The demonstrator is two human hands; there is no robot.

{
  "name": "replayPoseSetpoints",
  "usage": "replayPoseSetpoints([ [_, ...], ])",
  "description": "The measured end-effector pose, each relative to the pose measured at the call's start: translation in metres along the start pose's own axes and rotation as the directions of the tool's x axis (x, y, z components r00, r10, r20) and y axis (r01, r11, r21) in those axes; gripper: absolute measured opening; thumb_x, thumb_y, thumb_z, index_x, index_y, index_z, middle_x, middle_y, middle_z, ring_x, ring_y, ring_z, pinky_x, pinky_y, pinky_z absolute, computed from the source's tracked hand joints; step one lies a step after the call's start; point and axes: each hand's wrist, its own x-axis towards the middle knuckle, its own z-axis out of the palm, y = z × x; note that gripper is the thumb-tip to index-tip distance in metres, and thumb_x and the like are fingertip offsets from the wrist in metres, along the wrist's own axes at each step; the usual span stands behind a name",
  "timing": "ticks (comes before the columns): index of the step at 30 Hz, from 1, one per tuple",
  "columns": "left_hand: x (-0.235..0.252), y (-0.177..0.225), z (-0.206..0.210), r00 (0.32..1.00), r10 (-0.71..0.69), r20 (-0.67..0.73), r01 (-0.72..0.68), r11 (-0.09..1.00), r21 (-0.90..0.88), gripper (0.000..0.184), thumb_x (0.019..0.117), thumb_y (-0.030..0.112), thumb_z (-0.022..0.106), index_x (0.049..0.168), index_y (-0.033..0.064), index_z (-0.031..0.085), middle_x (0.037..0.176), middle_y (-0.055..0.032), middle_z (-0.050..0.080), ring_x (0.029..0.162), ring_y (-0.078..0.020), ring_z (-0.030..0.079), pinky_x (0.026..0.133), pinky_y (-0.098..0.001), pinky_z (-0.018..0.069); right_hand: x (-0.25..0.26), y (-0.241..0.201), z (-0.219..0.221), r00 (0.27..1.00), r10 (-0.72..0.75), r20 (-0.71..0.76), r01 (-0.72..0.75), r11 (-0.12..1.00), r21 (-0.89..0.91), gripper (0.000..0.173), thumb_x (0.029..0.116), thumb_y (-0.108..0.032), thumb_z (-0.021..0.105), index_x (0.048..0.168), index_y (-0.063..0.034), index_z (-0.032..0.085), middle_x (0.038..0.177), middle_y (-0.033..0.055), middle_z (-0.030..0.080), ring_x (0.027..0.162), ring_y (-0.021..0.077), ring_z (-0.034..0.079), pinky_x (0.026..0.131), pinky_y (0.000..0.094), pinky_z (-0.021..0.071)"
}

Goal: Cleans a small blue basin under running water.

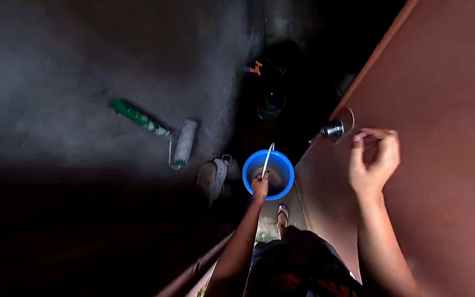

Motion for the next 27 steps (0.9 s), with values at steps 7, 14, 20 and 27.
replayPoseSetpoints([
  [7,0.136,0.092,-0.021,0.984,-0.015,-0.177,0.003,0.998,-0.069,0.037,0.1069,0.027,0.051,0.097,-0.0052,0.066,0.088,-0.0138,0.062,0.084,-0.0212,0.058,0.082,-0.0436,0.0479,0.113,0.071,0.177,0.767,0.412,0.491,-0.477,0.879,0.008,0.034,0.1024,-0.018,0.058,0.132,-0.0032,0.059,0.121,0.0184,0.065,0.1,0.0283,0.068,0.085,0.0466,0.0583],
  [14,0.305,0.144,-0.033,0.977,-0.022,-0.213,0.021,1.0,-0.01,0.039,0.1075,0.03,0.051,0.104,-0.0028,0.07,0.089,-0.013,0.065,0.083,-0.0198,0.06,0.081,-0.0433,0.0492,0.202,0.172,0.398,0.537,0.543,0.646,-0.636,0.763,-0.113,0.036,0.1044,-0.024,0.057,0.134,-0.0051,0.061,0.123,0.0185,0.068,0.115,0.0339,0.066,0.1,0.0562,0.051],
  [20,0.441,0.189,-0.047,0.996,-0.028,-0.086,0.045,0.98,0.196,0.044,0.109,0.032,0.05,0.103,-0.0073,0.068,0.088,-0.0199,0.065,0.081,-0.0291,0.061,0.08,-0.0513,0.0492,0.268,0.278,0.515,0.344,0.648,0.68,-0.653,0.685,-0.323,0.043,0.1097,-0.031,0.047,0.137,0.0013,0.058,0.129,0.0255,0.065,0.12,0.0411,0.063,0.103,0.0588,0.048],
  [27,0.539,0.221,-0.043,0.978,-0.205,-0.03,0.206,0.951,0.231,0.041,0.1077,0.031,0.052,0.112,-0.0058,0.069,0.098,-0.0234,0.069,0.092,-0.0353,0.066,0.089,-0.0565,0.0507,0.364,0.346,0.662,0.174,0.45,0.876,-0.461,0.823,-0.331,0.043,0.1078,-0.033,0.05,0.132,0.0006,0.062,0.128,0.0227,0.066,0.122,0.0357,0.063,0.107,0.0532,0.0473],
])
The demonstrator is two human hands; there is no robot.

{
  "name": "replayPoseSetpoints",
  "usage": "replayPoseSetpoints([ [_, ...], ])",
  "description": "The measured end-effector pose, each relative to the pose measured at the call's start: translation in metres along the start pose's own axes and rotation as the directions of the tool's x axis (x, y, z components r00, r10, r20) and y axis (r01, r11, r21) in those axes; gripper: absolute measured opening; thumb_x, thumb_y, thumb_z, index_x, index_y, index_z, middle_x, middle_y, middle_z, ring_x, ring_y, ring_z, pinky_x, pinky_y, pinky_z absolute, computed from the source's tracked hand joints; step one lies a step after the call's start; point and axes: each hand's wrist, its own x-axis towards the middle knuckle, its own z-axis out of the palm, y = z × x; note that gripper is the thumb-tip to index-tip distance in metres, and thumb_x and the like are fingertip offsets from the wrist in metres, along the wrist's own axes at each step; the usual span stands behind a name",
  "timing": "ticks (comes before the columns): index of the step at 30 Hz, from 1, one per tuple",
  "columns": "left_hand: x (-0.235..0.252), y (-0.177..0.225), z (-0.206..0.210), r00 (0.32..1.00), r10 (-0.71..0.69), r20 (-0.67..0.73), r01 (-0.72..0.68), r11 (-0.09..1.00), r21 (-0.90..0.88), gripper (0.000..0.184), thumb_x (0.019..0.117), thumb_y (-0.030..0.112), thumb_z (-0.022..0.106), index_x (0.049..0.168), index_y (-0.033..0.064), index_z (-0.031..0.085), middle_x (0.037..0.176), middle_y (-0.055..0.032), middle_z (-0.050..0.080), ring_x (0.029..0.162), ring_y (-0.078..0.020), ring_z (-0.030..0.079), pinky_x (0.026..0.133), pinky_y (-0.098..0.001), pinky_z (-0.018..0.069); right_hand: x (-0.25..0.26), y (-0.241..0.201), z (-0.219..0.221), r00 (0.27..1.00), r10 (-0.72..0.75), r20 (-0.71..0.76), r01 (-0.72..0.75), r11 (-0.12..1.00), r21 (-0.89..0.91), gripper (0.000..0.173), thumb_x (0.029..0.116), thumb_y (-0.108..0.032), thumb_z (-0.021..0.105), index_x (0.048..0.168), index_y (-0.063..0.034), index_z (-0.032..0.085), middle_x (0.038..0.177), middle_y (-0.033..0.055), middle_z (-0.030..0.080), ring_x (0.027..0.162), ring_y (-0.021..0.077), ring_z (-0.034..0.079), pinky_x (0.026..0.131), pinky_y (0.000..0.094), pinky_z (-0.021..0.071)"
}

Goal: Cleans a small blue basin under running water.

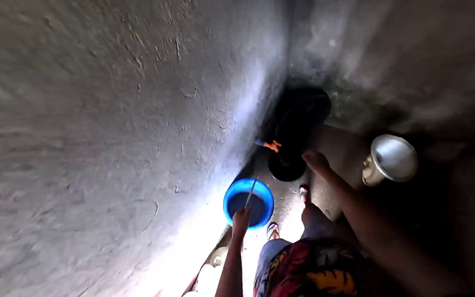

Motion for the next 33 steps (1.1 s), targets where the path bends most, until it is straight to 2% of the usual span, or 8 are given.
replayPoseSetpoints([
  [3,0.026,0.002,0.01,0.999,-0.054,0.006,0.055,0.993,-0.104,0.043,0.1073,0.035,0.053,0.109,-0.0056,0.069,0.093,-0.0207,0.067,0.086,-0.0312,0.064,0.084,-0.054,0.0515,0.099,-0.022,0.015,0.974,-0.12,0.19,0.157,0.968,-0.195,0.047,0.1054,-0.035,0.052,0.138,-0.0017,0.058,0.137,0.0217,0.061,0.129,0.0353,0.058,0.111,0.0539,0.0446],
  [5,0.032,0.002,0.022,0.99,-0.14,-0.003,0.138,0.978,-0.157,0.045,0.1063,0.038,0.055,0.113,-0.0045,0.069,0.1,-0.0233,0.07,0.095,-0.0348,0.067,0.09,-0.0579,0.0514,0.156,-0.03,0.035,0.927,-0.189,0.325,0.292,0.906,-0.306,0.055,0.1028,-0.036,0.058,0.146,-0.0018,0.052,0.144,0.024,0.055,0.135,0.0373,0.053,0.114,0.0539,0.0412],
  [9,0.016,0.019,0.061,0.912,-0.361,-0.196,0.275,0.89,-0.363,0.041,0.1058,0.03,0.058,0.105,-0.009,0.069,0.092,-0.0242,0.068,0.087,-0.0342,0.066,0.086,-0.0562,0.0506,0.232,-0.042,0.067,0.81,-0.206,0.55,0.486,0.761,-0.43,0.061,0.103,-0.029,0.059,0.153,0.0011,0.04,0.15,0.0276,0.047,0.138,0.039,0.049,0.115,0.051,0.0413],
  [13,-0.016,0.05,0.113,0.757,-0.546,-0.36,0.305,0.782,-0.544,0.035,0.1034,0.024,0.062,0.087,-0.006,0.062,0.069,-0.0042,0.047,0.062,-0.0121,0.043,0.064,-0.0344,0.0413,0.246,-0.03,0.073,0.788,-0.252,0.562,0.549,0.701,-0.455,0.054,0.1029,-0.017,0.056,0.152,0.0022,0.042,0.148,0.026,0.05,0.135,0.0373,0.053,0.114,0.0482,0.0429],
  [17,-0.04,0.069,0.159,0.528,-0.757,-0.385,0.319,0.596,-0.737,0.036,0.1034,0.026,0.061,0.086,-0.0059,0.062,0.068,-0.0044,0.048,0.062,-0.0122,0.045,0.064,-0.0352,0.0421,0.262,-0.028,0.07,0.77,-0.288,0.569,0.555,0.742,-0.376,0.04,0.0971,-0.009,0.064,0.136,0.0012,0.061,0.139,0.0241,0.059,0.133,0.0358,0.055,0.113,0.0483,0.0435],
  [20,-0.055,0.069,0.186,0.39,-0.862,-0.324,0.173,0.415,-0.893,0.032,0.1059,0.024,0.056,0.089,-0.0018,0.063,0.066,0.0037,0.046,0.056,-0.0029,0.042,0.057,-0.0225,0.0398,0.265,-0.032,0.063,0.703,-0.299,0.646,0.649,0.64,-0.41,0.04,0.0959,-0.007,0.064,0.136,-0.0021,0.063,0.138,0.0227,0.06,0.132,0.0361,0.056,0.112,0.0502,0.0443],
  [25,-0.077,0.054,0.232,0.326,-0.923,-0.203,-0.099,0.181,-0.979,0.031,0.1082,0.02,0.051,0.081,0.0072,0.059,0.056,0.0086,0.044,0.045,0.0003,0.041,0.047,-0.0158,0.0392,0.273,-0.03,0.062,0.555,-0.376,0.742,0.825,0.364,-0.433,0.047,0.0966,0.001,0.057,0.143,-0.0081,0.06,0.14,0.0259,0.056,0.128,0.042,0.057,0.108,0.0534,0.0469],
  [33,-0.135,0.046,0.284,0.268,-0.958,-0.105,-0.15,0.066,-0.986,0.029,0.1075,0.016,0.051,0.08,0.0086,0.057,0.055,0.0077,0.044,0.046,-0.0006,0.042,0.047,-0.0159,0.0386,0.266,-0.023,0.068,0.489,-0.478,0.73,0.87,0.201,-0.451,0.042,0.1012,0.006,0.044,0.137,-0.0042,0.064,0.136,0.0296,0.058,0.127,0.0462,0.056,0.107,0.0571,0.0459],
])
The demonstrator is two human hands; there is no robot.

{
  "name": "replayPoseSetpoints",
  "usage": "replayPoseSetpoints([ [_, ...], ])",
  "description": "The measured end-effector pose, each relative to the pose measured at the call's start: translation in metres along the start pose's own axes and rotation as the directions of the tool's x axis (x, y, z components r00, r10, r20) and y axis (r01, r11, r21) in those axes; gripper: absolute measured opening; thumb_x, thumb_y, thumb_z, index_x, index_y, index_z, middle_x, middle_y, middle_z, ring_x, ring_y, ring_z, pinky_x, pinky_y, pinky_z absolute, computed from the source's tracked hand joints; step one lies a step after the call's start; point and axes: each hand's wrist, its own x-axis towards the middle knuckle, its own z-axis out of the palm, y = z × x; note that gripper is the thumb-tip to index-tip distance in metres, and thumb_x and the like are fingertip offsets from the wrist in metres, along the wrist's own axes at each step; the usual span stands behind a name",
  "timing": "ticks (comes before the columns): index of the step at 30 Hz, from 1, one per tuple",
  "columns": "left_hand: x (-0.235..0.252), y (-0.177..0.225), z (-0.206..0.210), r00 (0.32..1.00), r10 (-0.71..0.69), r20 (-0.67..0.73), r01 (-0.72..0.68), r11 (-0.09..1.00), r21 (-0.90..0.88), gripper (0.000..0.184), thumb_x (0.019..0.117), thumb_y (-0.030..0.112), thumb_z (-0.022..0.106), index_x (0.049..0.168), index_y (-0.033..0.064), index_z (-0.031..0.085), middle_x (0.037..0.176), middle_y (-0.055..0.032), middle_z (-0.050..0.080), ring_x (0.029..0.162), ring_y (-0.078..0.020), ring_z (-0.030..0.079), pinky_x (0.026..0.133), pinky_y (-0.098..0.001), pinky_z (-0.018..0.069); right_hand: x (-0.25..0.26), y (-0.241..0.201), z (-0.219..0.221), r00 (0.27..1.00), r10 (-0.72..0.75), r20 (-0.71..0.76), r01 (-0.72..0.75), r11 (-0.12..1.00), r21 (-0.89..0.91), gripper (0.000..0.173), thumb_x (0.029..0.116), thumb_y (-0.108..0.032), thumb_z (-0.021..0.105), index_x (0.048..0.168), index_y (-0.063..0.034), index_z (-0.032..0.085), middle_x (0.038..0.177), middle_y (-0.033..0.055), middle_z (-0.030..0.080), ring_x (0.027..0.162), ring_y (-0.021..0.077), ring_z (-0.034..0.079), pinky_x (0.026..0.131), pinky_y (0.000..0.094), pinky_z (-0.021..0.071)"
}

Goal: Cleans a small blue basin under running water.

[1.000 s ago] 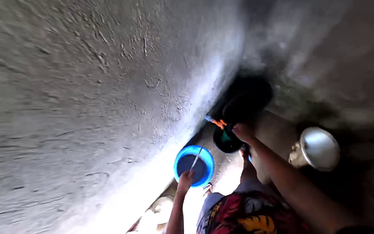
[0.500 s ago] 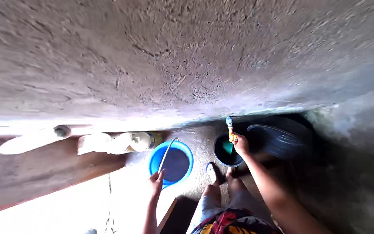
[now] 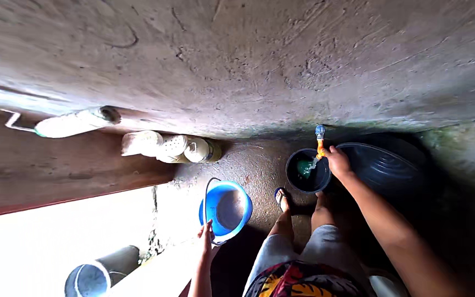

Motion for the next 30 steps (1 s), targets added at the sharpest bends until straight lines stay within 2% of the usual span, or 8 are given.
replayPoseSetpoints([
  [5,-0.004,-0.02,-0.012,1.0,0.014,0.008,-0.014,1.0,0.002,0.027,0.1074,0.015,0.051,0.082,0.0075,0.057,0.056,0.0083,0.044,0.046,0.0004,0.04,0.047,-0.0155,0.0369,-0.002,0.0,-0.002,1.0,-0.002,0.024,0.003,0.999,-0.045,0.044,0.1015,0.007,0.043,0.139,-0.0056,0.063,0.137,0.0299,0.056,0.127,0.0466,0.056,0.107,0.0566,0.046],
  [8,-0.006,-0.029,-0.012,1.0,0.019,0.013,-0.019,1.0,-0.006,0.025,0.108,0.014,0.05,0.091,0.0019,0.063,0.059,0.0067,0.047,0.048,-0.0001,0.041,0.049,-0.016,0.0375,-0.003,-0.002,-0.003,0.999,0.001,0.036,0.0,0.999,-0.042,0.044,0.1017,0.007,0.041,0.14,-0.0039,0.061,0.143,0.0322,0.053,0.133,0.0475,0.052,0.111,0.0577,0.0425],
  [14,0.001,-0.042,-0.001,1.0,-0.011,0.006,0.011,0.999,-0.036,0.025,0.1066,0.014,0.053,0.083,0.0057,0.06,0.058,0.008,0.045,0.048,-0.0001,0.041,0.049,-0.0164,0.0378,-0.003,0.004,0.009,0.999,-0.027,-0.035,0.024,0.997,-0.08,0.043,0.1024,0.006,0.041,0.138,-0.0033,0.062,0.137,0.0301,0.057,0.129,0.044,0.056,0.111,0.0514,0.0446],
  [18,0.004,-0.052,0.013,0.998,-0.041,0.037,0.045,0.992,-0.115,0.026,0.1063,0.012,0.052,0.082,0.0078,0.059,0.056,0.0083,0.046,0.045,0.0001,0.041,0.046,-0.0155,0.0374,-0.003,0.014,0.016,0.989,-0.122,-0.078,0.112,0.986,-0.123,0.044,0.1009,0.007,0.043,0.139,-0.0045,0.062,0.134,0.0301,0.059,0.125,0.0462,0.058,0.107,0.0547,0.0466],
  [25,-0.035,-0.055,0.065,0.986,-0.071,0.154,0.101,0.975,-0.196,0.026,0.1046,0.008,0.05,0.081,0.0105,0.06,0.056,0.0096,0.048,0.047,0.0005,0.043,0.048,-0.0159,0.0391,-0.002,0.034,0.046,0.892,-0.215,-0.397,0.23,0.973,-0.01,0.045,0.0944,0.012,0.049,0.128,-0.0079,0.072,0.12,0.0292,0.066,0.114,0.0509,0.062,0.102,0.0597,0.0492],
  [27,-0.052,-0.055,0.089,0.97,-0.079,0.23,0.13,0.968,-0.216,0.025,0.1036,0.009,0.05,0.081,0.0111,0.062,0.058,0.0097,0.05,0.049,0.0005,0.045,0.05,-0.0165,0.0415,-0.001,0.04,0.059,0.858,-0.145,-0.493,0.217,0.972,0.092,0.041,0.0957,0.006,0.053,0.131,-0.0044,0.069,0.125,0.0327,0.063,0.114,0.0502,0.062,0.101,0.057,0.0506],
  [29,-0.064,-0.057,0.117,0.947,-0.088,0.308,0.161,0.962,-0.22,0.024,0.1022,0.01,0.052,0.08,0.0114,0.062,0.059,0.0097,0.051,0.05,0.0005,0.045,0.051,-0.0169,0.042,0.004,0.046,0.079,0.88,0.1,-0.464,0.071,0.939,0.335,0.05,0.0958,-0.003,0.062,0.144,0.007,0.052,0.137,0.0348,0.055,0.119,0.044,0.061,0.101,0.0475,0.0535],
  [30,-0.068,-0.06,0.132,0.934,-0.093,0.344,0.177,0.959,-0.222,0.023,0.1015,0.01,0.053,0.08,0.0116,0.062,0.059,0.0098,0.051,0.05,0.0004,0.045,0.051,-0.0172,0.0414,0.01,0.048,0.094,0.887,0.264,-0.378,-0.021,0.841,0.54,0.056,0.0947,-0.001,0.065,0.146,0.0103,0.045,0.136,0.0318,0.055,0.118,0.0368,0.062,0.1,0.0418,0.0539],
])
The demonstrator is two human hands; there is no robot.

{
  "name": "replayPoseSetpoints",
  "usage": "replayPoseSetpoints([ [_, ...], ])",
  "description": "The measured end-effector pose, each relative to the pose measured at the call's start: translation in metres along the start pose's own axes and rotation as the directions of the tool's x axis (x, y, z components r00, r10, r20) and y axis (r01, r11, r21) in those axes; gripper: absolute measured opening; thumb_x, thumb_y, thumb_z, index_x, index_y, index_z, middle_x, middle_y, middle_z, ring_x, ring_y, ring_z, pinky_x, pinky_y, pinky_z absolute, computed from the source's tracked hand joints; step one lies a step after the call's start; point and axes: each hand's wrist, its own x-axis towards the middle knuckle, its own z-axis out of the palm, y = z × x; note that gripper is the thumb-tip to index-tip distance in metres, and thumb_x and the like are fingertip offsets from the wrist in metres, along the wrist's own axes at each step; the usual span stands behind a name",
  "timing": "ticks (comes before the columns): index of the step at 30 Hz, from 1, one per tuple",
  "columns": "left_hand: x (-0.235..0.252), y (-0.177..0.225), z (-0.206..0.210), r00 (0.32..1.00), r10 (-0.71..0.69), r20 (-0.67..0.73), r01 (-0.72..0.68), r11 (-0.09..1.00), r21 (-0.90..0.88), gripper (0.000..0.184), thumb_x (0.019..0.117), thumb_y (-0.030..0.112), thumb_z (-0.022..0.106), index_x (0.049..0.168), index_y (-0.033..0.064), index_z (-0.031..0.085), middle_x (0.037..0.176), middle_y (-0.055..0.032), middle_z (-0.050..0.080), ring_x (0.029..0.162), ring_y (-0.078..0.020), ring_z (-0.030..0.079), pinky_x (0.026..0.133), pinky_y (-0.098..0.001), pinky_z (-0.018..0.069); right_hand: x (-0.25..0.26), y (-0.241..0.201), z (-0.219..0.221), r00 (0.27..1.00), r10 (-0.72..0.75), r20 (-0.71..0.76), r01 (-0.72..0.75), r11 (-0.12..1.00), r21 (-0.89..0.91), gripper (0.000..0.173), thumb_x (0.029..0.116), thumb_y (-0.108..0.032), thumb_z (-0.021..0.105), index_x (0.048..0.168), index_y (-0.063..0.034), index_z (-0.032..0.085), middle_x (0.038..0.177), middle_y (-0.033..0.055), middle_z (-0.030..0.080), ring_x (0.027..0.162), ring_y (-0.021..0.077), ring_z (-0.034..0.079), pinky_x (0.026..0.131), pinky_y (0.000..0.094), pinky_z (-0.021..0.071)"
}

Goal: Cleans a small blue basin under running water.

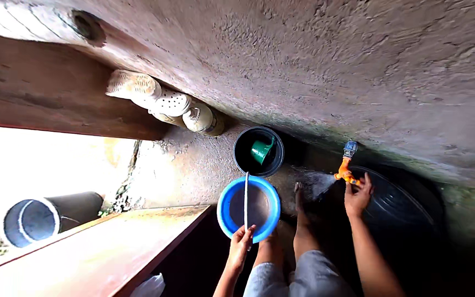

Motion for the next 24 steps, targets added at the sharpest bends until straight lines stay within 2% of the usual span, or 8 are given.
replayPoseSetpoints([
  [3,0.012,-0.027,0.043,0.995,-0.057,0.087,0.057,0.998,0.01,0.021,0.1,0.014,0.056,0.08,0.0134,0.061,0.06,0.0105,0.05,0.051,0.0003,0.044,0.051,-0.0182,0.0398,0.008,0.015,0.046,0.797,0.521,0.305,-0.584,0.541,0.605,0.027,0.1003,0.008,0.037,0.125,0.0043,0.047,0.107,0.0119,0.058,0.089,0.0139,0.063,0.081,0.027,0.056],
  [5,0.03,-0.046,0.07,0.99,-0.075,0.121,0.067,0.996,0.065,0.019,0.0994,0.017,0.058,0.081,0.0137,0.06,0.061,0.0101,0.051,0.052,-0.0003,0.045,0.053,-0.0194,0.041,0.019,0.028,0.074,0.649,0.516,0.558,-0.697,0.11,0.709,0.03,0.1091,-0.015,0.023,0.105,-0.0081,0.051,0.084,0.0024,0.063,0.069,0.0102,0.065,0.064,0.0247,0.0575],
  [7,0.048,-0.065,0.097,0.984,-0.073,0.162,0.05,0.989,0.142,0.012,0.1002,0.019,0.058,0.093,0.0113,0.062,0.073,0.0079,0.055,0.061,-0.0013,0.049,0.06,-0.0215,0.0441,0.027,0.043,0.093,0.612,0.361,0.704,-0.744,-0.04,0.667,0.049,0.1094,-0.031,0.015,0.093,-0.0125,0.057,0.072,-0.0021,0.064,0.059,0.0076,0.061,0.056,0.022,0.0523],
  [10,0.087,-0.093,0.138,0.968,-0.061,0.244,0.019,0.985,0.172,0.023,0.104,0.019,0.055,0.12,0.0035,0.062,0.096,0.0004,0.063,0.075,-0.0024,0.055,0.07,-0.0225,0.0485,0.04,0.05,0.106,0.535,0.312,0.785,-0.838,0.077,0.54,0.04,0.1114,-0.024,0.022,0.114,-0.0064,0.058,0.086,0.0036,0.07,0.073,0.0132,0.069,0.068,0.0277,0.0596],
  [14,0.151,-0.118,0.199,0.951,-0.242,0.192,0.216,0.966,0.145,0.03,0.1096,0.018,0.045,0.117,-0.0056,0.062,0.085,-0.0052,0.061,0.069,-0.0084,0.056,0.068,-0.0266,0.0499,0.044,0.064,0.085,0.428,0.154,0.891,-0.841,0.428,0.33,0.043,0.1096,-0.015,0.03,0.148,0.0029,0.036,0.137,0.015,0.06,0.119,0.0201,0.064,0.102,0.0349,0.0521],
  [17,0.19,-0.124,0.24,0.929,-0.351,0.121,0.346,0.936,0.061,0.033,0.1107,0.017,0.042,0.12,-0.0096,0.059,0.096,-0.0118,0.065,0.076,-0.0115,0.059,0.073,-0.0283,0.0514,0.05,0.062,0.057,0.364,0.117,0.924,-0.758,0.613,0.221,0.041,0.1021,0.002,0.04,0.143,0.007,0.045,0.132,0.0173,0.065,0.116,0.0223,0.068,0.102,0.036,0.0544],
  [21,0.211,-0.124,0.28,0.958,-0.264,0.111,0.248,0.959,0.137,0.031,0.1074,0.01,0.048,0.127,-0.0122,0.056,0.11,-0.0212,0.066,0.094,-0.02,0.064,0.088,-0.0358,0.0533,0.055,0.061,0.035,0.449,0.097,0.888,-0.684,0.677,0.272,0.039,0.1008,0.008,0.043,0.14,0.0102,0.049,0.132,0.0183,0.065,0.118,0.0209,0.067,0.104,0.0338,0.0538],
  [24,0.22,-0.12,0.298,0.964,-0.217,0.153,0.157,0.93,0.331,0.037,0.1061,0.013,0.052,0.133,-0.0122,0.055,0.129,-0.0304,0.061,0.121,-0.0353,0.06,0.107,-0.0474,0.0462,0.045,0.068,0.041,0.609,0.309,0.73,-0.584,0.798,0.149,0.024,0.0987,0.008,0.051,0.122,0.0107,0.056,0.107,0.0168,0.067,0.092,0.0194,0.069,0.084,0.0337,0.0596],
])
